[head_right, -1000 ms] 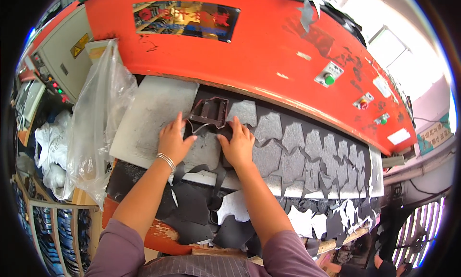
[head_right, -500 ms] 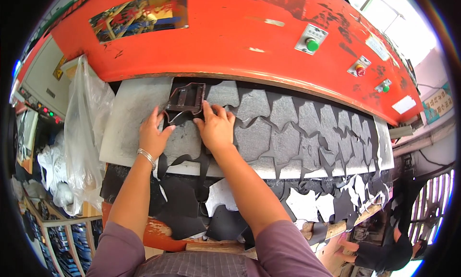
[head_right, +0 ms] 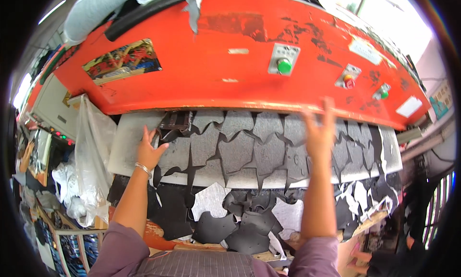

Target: Operate a hydraulic press to cut shoe components from a large sheet of material using metal dies.

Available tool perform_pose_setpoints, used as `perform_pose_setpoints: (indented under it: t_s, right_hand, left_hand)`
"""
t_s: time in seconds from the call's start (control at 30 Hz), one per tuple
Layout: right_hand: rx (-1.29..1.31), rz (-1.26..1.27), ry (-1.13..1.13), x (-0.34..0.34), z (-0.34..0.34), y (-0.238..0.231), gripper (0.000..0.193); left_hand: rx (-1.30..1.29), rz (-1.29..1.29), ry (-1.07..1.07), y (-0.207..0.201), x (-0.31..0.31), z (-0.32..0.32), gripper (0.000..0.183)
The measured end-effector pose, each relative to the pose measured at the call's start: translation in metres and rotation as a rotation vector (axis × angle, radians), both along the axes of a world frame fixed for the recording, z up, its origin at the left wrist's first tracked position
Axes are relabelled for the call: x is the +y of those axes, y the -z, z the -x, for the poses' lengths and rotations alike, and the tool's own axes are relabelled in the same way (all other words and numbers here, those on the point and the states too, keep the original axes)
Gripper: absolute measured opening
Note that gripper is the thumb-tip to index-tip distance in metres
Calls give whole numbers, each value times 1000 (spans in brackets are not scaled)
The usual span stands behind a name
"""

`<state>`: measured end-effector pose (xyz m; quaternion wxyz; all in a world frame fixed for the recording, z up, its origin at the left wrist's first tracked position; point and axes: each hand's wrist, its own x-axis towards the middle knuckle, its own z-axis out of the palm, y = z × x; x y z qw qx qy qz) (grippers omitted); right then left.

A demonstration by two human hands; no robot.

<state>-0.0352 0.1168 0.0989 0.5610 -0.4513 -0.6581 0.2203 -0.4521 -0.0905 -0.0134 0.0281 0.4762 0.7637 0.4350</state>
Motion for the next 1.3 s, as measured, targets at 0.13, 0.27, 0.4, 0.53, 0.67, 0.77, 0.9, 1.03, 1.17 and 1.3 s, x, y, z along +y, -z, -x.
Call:
perform_pose_setpoints:
  t_s: [0.13,0.27,0.4,0.53,0.67,0.77,0.9,1.03,1.17,1.3]
  right_hand:
    - [-11,-211,278,54,-134,-27,65]
    - [-24,-249,701,122,-279,-56,85]
    - [331,47,515,121,-283,-70,92]
    - [160,72,580,104,-295,-83,94]
    - [407,72,87,39,-311,-72,85]
    - [358,60,104,-14,-320,-61,73]
    - [325,-28,122,-48,-347,-78,63]
    - [161,-251,83,-98,-255,-104,47]
    - [83,-305,-195,-187,-59,-83,31]
    - [-127,-131,-671,-261,77,-30,23]
  left_hand:
    - [180,-210,-41,-40,-6,-70,71]
    - [-106,-298,581,-100,49,-213,42]
    - [22,-338,788,-156,74,-303,26]
    - [430,-171,567,-200,102,-319,26]
    - [152,-119,536,-165,56,-328,26]
    - [-17,-86,640,-124,-46,-298,32]
    - [38,399,511,-73,-194,-252,32]
    - [20,356,424,-24,-288,-265,28]
    - [155,212,196,-10,-303,-277,26]
    - [83,136,214,-6,-307,-265,24]
